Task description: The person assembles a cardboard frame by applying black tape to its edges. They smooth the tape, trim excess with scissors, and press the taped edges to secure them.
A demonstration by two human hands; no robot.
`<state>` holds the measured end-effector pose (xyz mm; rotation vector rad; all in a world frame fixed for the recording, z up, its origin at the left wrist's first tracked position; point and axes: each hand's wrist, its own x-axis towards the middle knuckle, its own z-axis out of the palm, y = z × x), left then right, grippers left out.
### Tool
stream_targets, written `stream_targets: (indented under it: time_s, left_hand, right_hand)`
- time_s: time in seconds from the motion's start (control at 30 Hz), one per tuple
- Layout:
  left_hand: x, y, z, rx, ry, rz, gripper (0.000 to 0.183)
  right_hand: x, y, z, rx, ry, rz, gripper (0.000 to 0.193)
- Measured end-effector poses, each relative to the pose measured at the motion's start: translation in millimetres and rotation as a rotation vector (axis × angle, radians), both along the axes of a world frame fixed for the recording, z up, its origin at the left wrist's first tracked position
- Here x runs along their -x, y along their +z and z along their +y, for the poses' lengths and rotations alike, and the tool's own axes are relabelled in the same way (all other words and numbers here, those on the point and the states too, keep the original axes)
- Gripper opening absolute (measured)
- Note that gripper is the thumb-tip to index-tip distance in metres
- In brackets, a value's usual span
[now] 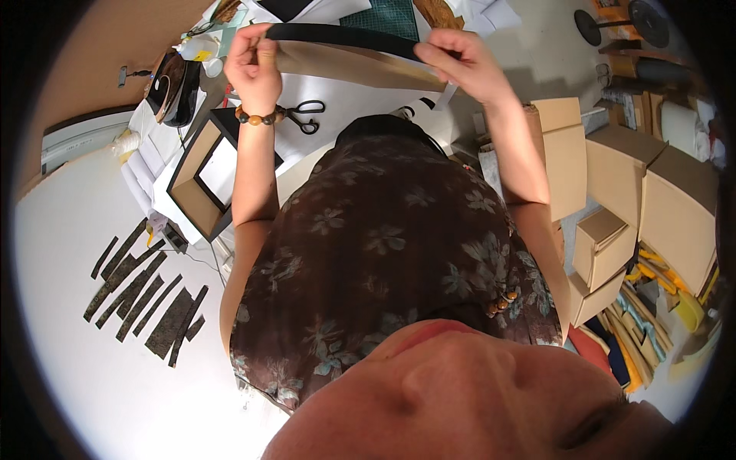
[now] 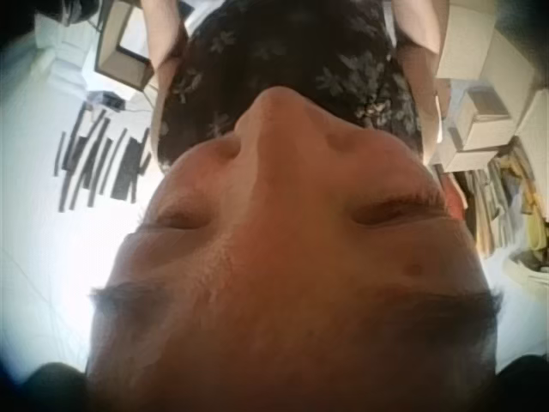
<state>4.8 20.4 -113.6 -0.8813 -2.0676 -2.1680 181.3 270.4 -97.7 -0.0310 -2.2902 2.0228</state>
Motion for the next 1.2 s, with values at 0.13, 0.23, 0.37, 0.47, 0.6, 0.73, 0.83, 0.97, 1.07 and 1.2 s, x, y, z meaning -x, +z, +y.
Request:
stream_targets:
  time_s: [0.13,0.23,0.37,0.47,0.6,0.73,0.83,0.97,1.07,1.2]
  left_hand:
    - [41.6,-19.8,-17.2,-0.328,0.097,-0.057,0.016]
    - [57.6,0.9,-35.9,-0.437,0.164,-0.088,0.015]
    - [88.9,30.8,-68.1,-0.432,0.152,0.002,0.014]
    - [111.7,63.9,-88.6,-0.347,0.212,0.099,0.013]
    - [127.2,121.4,-114.9,-0.24,0.202,0.23,0.013]
    - [133.6,163.5,-114.5,-0.053,0.155,0.326,0.017]
    - [127.3,184.4,-115.2,0.074,0.111,0.358,0.019]
    - [123.3,196.3,-92.1,0.146,-0.016,0.399,0.022]
    - [114.5,192.6,-82.6,0.156,-0.024,0.365,0.021]
    - [122.9,179.3,-92.7,0.155,0.001,0.303,0.021]
  right_hand:
    - [-29.3,24.3,41.7,0.011,-0.024,-0.151,0.025]
    - [-55.6,17.8,90.8,0.034,-0.112,-0.231,0.027]
    - [-97.4,-15.4,157.0,0.113,-0.179,-0.176,0.027]
    - [-126.4,-52.1,182.8,0.189,-0.276,-0.183,0.027]
    - [-148.6,-111.0,209.2,0.109,-0.354,-0.34,0.031]
    - [-113.6,-146.7,210.0,-0.709,-0.133,-0.792,0.039]
    - [-13.5,-60.3,92.8,-0.972,-0.216,-0.319,0.052]
    - [94.0,-2.8,-40.1,-0.449,-0.216,0.687,0.031]
    - [111.4,52.5,-94.0,-0.409,-0.056,0.507,0.061]
    - [121.9,51.6,-101.4,-0.373,-0.122,0.616,0.04]
